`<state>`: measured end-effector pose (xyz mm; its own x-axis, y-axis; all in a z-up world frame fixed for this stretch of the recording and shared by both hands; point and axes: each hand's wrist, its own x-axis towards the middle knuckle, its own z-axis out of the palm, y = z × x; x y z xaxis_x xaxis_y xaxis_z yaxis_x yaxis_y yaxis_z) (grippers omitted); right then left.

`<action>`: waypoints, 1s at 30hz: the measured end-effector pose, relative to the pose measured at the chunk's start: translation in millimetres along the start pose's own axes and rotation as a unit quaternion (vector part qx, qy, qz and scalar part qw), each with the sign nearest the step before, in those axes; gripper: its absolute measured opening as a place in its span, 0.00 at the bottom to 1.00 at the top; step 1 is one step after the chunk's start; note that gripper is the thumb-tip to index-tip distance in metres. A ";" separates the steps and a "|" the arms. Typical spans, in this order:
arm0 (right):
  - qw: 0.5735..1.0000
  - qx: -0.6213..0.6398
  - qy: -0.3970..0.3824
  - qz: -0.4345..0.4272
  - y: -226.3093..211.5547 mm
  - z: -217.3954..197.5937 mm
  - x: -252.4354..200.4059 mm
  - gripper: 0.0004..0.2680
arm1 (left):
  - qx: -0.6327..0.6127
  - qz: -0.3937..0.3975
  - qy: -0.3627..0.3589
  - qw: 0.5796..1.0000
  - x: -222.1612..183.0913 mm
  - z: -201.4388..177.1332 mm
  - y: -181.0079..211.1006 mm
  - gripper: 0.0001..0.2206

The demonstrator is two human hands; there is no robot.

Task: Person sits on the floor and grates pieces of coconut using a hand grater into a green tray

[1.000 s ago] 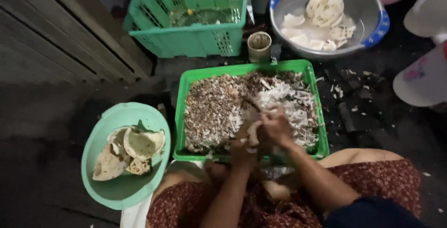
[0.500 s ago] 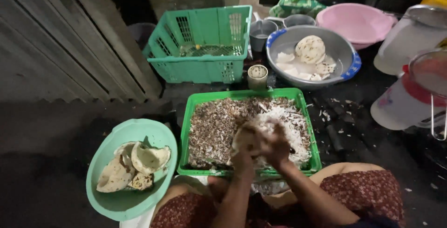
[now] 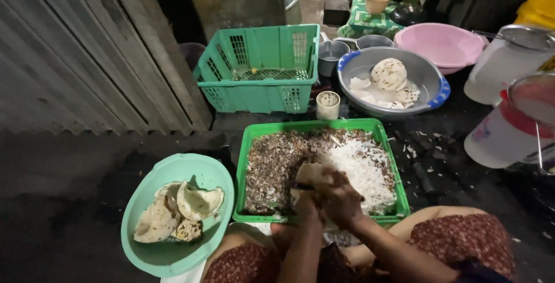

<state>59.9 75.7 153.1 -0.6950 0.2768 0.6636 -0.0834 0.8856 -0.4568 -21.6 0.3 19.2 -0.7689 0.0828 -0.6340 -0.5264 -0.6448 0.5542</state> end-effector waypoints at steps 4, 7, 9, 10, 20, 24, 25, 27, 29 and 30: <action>0.996 -0.001 0.013 0.092 18.4 8.4 6.3 0.11 | -0.019 -0.055 -0.001 0.998 -91.4 37.7 45.4 0.17; 0.996 -0.047 -0.047 0.063 6.1 13.2 1.9 0.13 | 0.083 -0.068 0.005 0.994 -95.4 34.6 47.4 0.16; 0.995 -0.063 -0.069 0.041 42.7 26.1 -18.1 0.13 | 0.114 -0.026 0.036 0.993 -75.8 28.4 37.5 0.16; 0.992 -0.082 -0.093 0.018 61.1 31.2 -32.6 0.15 | 0.142 0.013 0.067 0.987 -67.4 22.6 29.8 0.17; 0.997 -0.064 0.003 -0.054 69.7 -11.3 1.2 0.15 | 0.205 0.041 -0.045 0.977 -151.9 72.7 43.0 0.22; 0.804 0.419 -0.071 0.416 84.8 -29.1 18.4 0.09 | 0.304 0.169 -0.250 0.903 -149.1 66.6 24.8 0.33; 0.744 0.475 -0.069 0.466 85.9 -35.0 18.5 0.08 | 0.368 0.265 -0.327 0.829 -132.2 53.7 10.2 0.47; 0.708 0.507 -0.055 0.489 91.7 -36.8 19.6 0.08 | 0.303 0.172 -0.371 0.860 -136.0 68.3 15.7 0.46; 0.670 0.537 -0.043 0.510 99.4 -30.8 15.0 0.09 | 0.232 0.077 -0.404 0.882 -119.6 69.8 14.7 0.46; 0.685 0.541 -0.031 0.488 104.3 -23.8 9.3 0.10 | 0.201 0.018 -0.372 0.906 -101.5 63.4 10.9 0.39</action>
